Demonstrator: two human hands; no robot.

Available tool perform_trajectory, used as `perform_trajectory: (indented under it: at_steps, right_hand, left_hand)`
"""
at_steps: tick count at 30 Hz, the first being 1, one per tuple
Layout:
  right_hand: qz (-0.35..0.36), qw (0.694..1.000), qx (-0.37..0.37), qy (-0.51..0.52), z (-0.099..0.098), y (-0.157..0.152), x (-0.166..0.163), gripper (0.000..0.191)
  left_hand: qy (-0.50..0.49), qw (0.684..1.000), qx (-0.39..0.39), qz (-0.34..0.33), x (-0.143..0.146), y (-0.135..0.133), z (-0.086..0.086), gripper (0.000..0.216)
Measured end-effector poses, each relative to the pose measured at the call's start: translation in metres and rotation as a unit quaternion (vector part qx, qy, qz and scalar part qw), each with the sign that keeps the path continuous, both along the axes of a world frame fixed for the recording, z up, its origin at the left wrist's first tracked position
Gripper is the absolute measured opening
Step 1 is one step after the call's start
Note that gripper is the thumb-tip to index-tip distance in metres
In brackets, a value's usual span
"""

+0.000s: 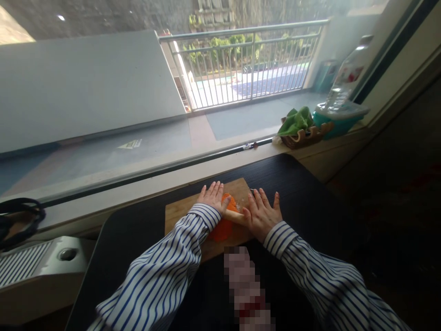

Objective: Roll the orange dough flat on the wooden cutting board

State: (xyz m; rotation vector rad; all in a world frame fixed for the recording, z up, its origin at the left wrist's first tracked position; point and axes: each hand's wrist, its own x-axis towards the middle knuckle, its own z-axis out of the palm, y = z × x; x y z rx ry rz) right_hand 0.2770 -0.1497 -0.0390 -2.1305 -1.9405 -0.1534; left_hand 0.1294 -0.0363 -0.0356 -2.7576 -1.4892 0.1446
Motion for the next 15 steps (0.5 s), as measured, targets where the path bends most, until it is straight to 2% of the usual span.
perform_trajectory:
  at_steps: [7, 10, 15]
  right_hand:
    - [0.027, 0.999, 0.038, 0.014, -0.009, -0.032, -0.026, 0.05]
    - [0.019, 0.999, 0.031, 0.006, -0.008, -0.025, -0.021, 0.05]
    - [-0.004, 1.0, 0.001, -0.004, -0.001, 0.002, -0.002, 0.05]
  left_hand:
    - [0.011, 1.0, 0.001, -0.024, -0.025, -0.028, 0.004, 0.063]
    - [0.009, 1.0, 0.007, -0.017, -0.019, -0.024, 0.003, 0.062]
    - [-0.01, 1.0, -0.002, 0.014, 0.0, -0.008, 0.002, 0.06]
